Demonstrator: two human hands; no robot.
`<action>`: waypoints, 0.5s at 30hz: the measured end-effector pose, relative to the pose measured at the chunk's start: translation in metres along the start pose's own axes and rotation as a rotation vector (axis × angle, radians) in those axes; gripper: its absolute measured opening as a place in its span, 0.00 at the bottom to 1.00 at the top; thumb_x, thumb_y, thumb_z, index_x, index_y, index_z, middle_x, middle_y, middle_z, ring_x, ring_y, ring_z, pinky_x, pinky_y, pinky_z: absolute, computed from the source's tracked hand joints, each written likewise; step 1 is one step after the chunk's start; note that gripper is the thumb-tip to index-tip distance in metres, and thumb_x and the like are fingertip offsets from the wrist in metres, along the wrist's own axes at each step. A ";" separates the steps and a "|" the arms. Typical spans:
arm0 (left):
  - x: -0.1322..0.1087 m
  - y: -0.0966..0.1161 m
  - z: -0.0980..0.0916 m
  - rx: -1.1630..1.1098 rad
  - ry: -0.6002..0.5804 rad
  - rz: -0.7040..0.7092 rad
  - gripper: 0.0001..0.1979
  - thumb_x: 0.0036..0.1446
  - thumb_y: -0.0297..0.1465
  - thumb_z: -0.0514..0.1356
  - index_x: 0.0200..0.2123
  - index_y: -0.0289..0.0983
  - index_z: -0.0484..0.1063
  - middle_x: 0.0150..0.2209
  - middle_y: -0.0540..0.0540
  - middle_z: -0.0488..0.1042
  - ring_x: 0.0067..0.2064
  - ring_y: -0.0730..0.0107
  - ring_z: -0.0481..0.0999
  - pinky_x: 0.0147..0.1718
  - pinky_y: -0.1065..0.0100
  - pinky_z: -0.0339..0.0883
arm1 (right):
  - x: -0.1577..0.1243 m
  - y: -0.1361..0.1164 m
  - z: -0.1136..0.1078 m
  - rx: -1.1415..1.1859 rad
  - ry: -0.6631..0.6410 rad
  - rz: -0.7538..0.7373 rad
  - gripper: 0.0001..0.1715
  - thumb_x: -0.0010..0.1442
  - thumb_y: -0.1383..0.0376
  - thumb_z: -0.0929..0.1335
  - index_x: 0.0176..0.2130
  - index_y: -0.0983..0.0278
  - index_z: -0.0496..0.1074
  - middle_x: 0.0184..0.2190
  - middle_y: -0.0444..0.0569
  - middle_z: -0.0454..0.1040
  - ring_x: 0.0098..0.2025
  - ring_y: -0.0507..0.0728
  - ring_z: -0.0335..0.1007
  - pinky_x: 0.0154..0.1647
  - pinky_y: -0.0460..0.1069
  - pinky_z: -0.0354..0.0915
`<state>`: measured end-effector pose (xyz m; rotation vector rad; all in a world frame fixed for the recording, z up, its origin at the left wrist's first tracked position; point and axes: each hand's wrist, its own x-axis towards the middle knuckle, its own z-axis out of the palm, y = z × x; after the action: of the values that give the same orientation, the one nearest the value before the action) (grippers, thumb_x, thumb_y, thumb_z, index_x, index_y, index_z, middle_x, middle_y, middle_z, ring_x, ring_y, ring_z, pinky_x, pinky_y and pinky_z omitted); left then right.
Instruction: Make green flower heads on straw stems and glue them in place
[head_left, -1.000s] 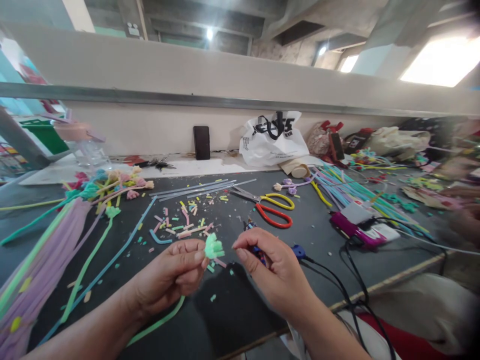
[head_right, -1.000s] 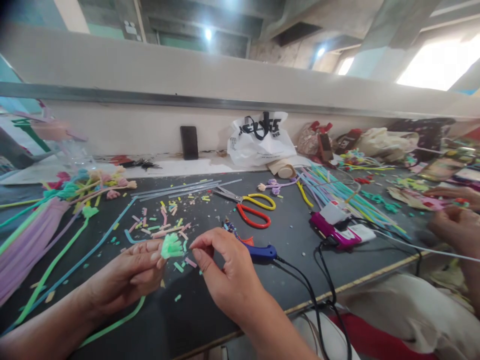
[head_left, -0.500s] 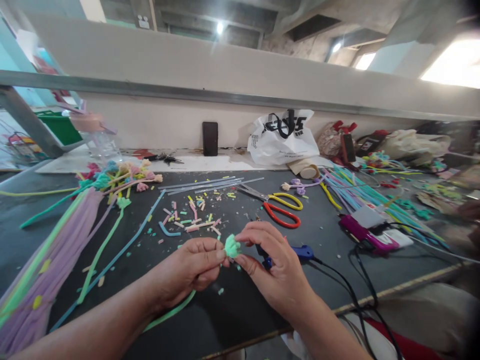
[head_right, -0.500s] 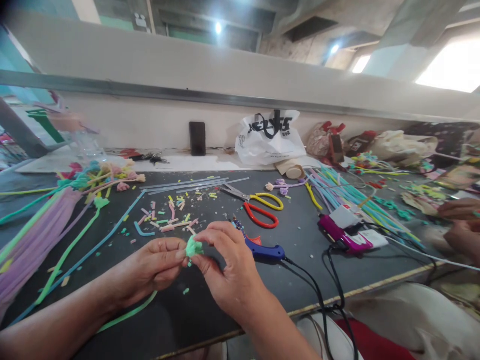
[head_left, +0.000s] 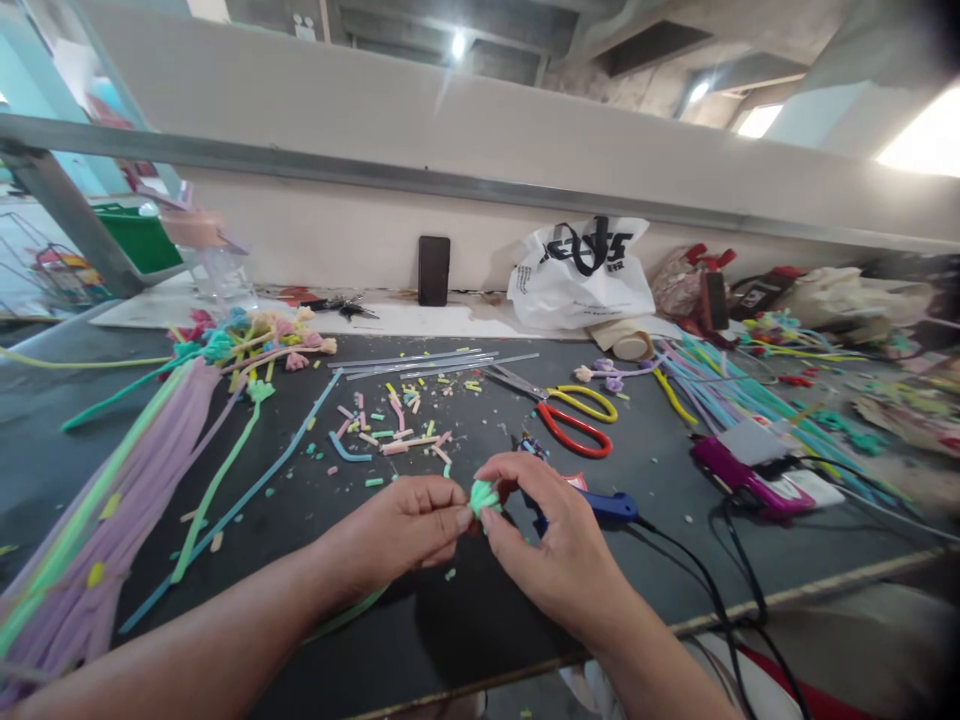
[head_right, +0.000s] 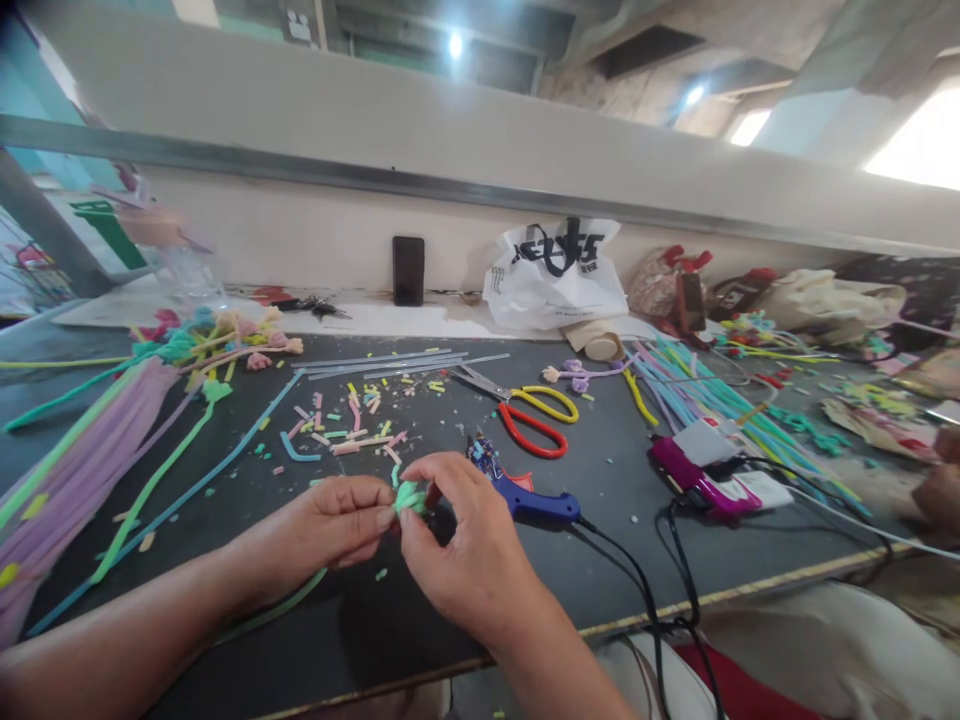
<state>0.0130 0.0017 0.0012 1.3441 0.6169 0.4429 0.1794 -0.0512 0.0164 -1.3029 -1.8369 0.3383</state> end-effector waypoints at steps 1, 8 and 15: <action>0.000 0.000 0.000 0.007 -0.005 -0.004 0.15 0.56 0.40 0.55 0.24 0.36 0.61 0.16 0.58 0.56 0.18 0.81 0.50 0.18 0.74 0.41 | 0.000 0.000 0.000 -0.013 -0.002 0.010 0.16 0.48 0.76 0.64 0.38 0.63 0.66 0.34 0.45 0.69 0.34 0.52 0.65 0.38 0.47 0.62; -0.001 0.001 -0.001 0.044 -0.030 0.000 0.12 0.56 0.37 0.54 0.27 0.35 0.64 0.16 0.57 0.57 0.18 0.81 0.52 0.18 0.74 0.43 | 0.001 -0.004 0.000 -0.043 -0.029 0.050 0.14 0.47 0.76 0.64 0.35 0.62 0.66 0.31 0.44 0.69 0.33 0.52 0.65 0.36 0.47 0.61; 0.001 0.000 0.000 0.060 0.001 -0.010 0.13 0.53 0.39 0.58 0.27 0.34 0.64 0.17 0.58 0.55 0.20 0.81 0.51 0.18 0.74 0.43 | 0.001 -0.002 0.002 -0.040 -0.022 0.084 0.14 0.46 0.76 0.63 0.34 0.62 0.66 0.31 0.44 0.69 0.33 0.53 0.65 0.36 0.47 0.61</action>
<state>0.0136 0.0024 0.0012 1.3971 0.6423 0.4200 0.1761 -0.0508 0.0172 -1.4115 -1.8189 0.3636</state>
